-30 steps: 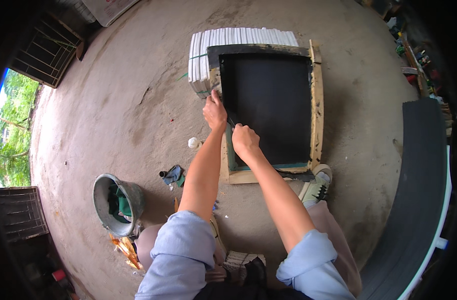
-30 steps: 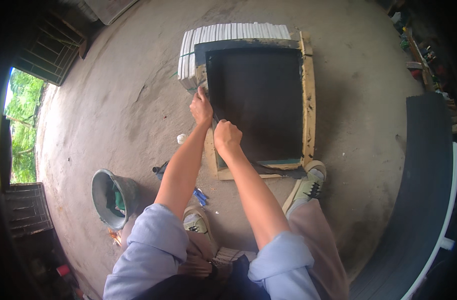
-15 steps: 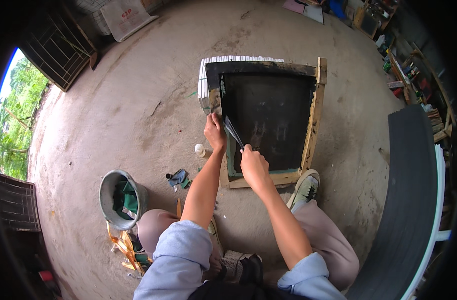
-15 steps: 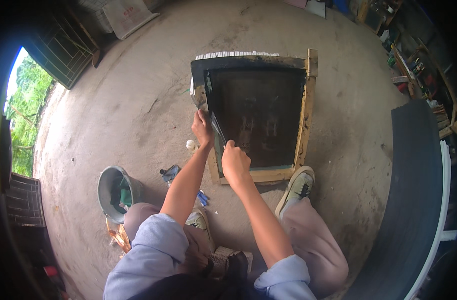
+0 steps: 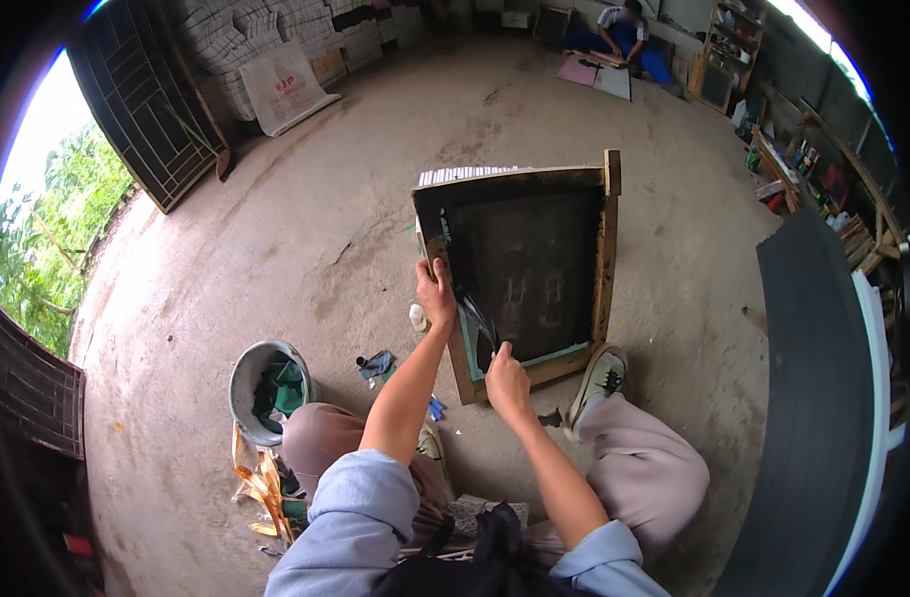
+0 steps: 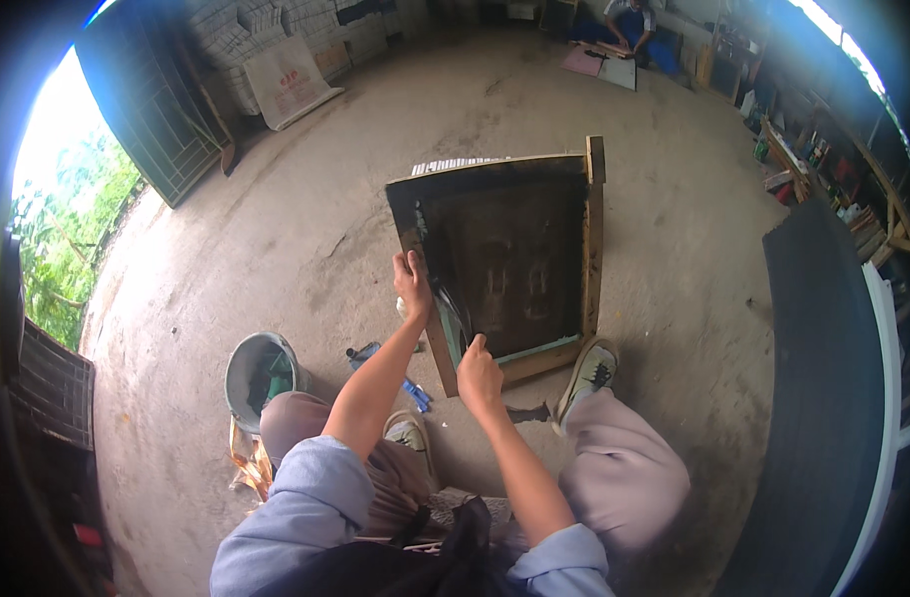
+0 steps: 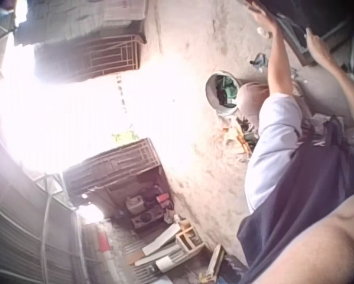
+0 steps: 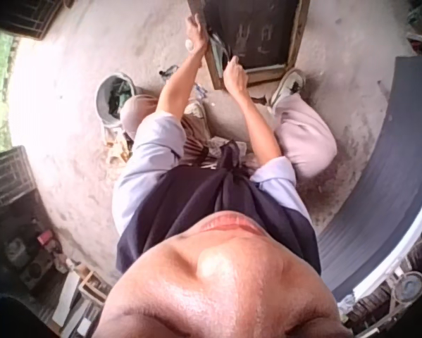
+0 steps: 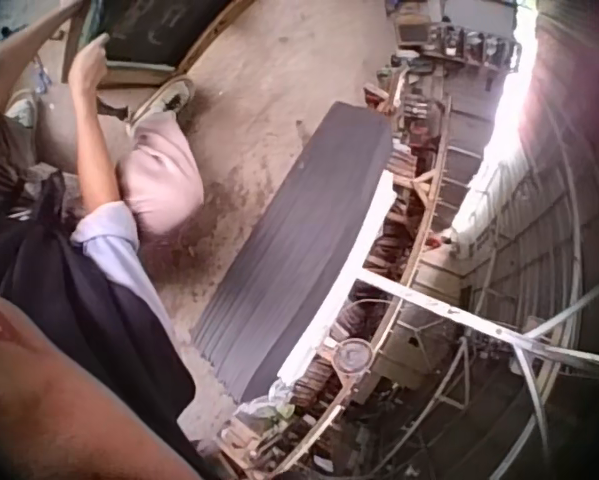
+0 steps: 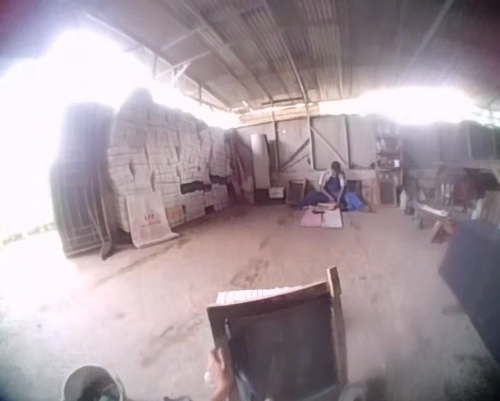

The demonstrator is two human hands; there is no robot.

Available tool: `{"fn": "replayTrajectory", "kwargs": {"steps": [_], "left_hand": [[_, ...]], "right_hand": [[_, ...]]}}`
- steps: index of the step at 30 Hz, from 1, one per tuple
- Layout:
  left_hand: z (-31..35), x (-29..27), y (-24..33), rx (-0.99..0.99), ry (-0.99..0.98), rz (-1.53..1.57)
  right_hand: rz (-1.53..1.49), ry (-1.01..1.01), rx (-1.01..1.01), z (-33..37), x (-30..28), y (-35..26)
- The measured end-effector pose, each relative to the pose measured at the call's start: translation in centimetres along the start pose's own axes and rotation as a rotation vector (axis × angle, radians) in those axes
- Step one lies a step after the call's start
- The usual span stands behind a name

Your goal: The person picks up a wooden frame and sits on the floor. They apply a dark substance to the frame's surface using a small tool, then attach and smooth a black strip along the edges. The person continues to adjust and press the strip into place around the frame.

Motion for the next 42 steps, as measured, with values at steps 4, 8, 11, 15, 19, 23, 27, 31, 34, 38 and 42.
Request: {"fn": "replayTrajectory", "kwargs": {"steps": [4,8,11,15,19,23,27,31,34,38,42], "left_hand": [[-0.2,0.7,2.0,0.043,-0.049,0.01],[-2.3,1.2,2.9,0.144,-0.033,0.03],[-3.6,1.5,6.1,0.143,0.013,0.007],[-4.5,0.6,7.2,0.138,-0.002,0.071],[-4.3,0.7,7.0,0.272,0.055,0.205],[-4.4,0.7,6.4,0.205,-0.009,0.147],[-4.7,0.1,5.1,0.179,-0.018,0.172],[-3.5,-0.6,5.4,0.176,-0.025,0.274],[-2.7,0.3,5.1,0.087,-0.104,0.412],[-2.2,-0.5,4.5,0.123,-0.064,0.488],[-2.6,-0.9,5.6,0.241,-0.088,0.557]], "right_hand": [[-0.032,0.053,0.017,0.0,-1.3,0.4],[-0.091,0.109,-0.047,0.0,-1.7,0.3],[-0.151,0.079,0.021,0.7,-0.7,0.9],[-0.384,0.042,0.174,0.2,0.4,1.0],[-0.508,0.123,0.187,-2.4,1.9,5.0],[-0.536,0.276,0.315,-4.2,1.1,6.7],[-0.681,0.353,0.255,-6.1,0.3,6.3],[-0.669,-0.027,0.39,-9.2,2.5,3.8],[-1.07,-0.321,0.192,-13.1,3.9,5.6],[-0.797,-0.123,0.033,-13.9,4.1,2.8],[-1.036,-0.658,0.228,-14.0,0.4,1.2]]}}
Point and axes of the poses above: each hand's wrist, its own z-axis away from the middle knuckle, its own x-axis out of the palm, y = z × x, the point moved 1 cm from there along -z, towards the middle knuckle
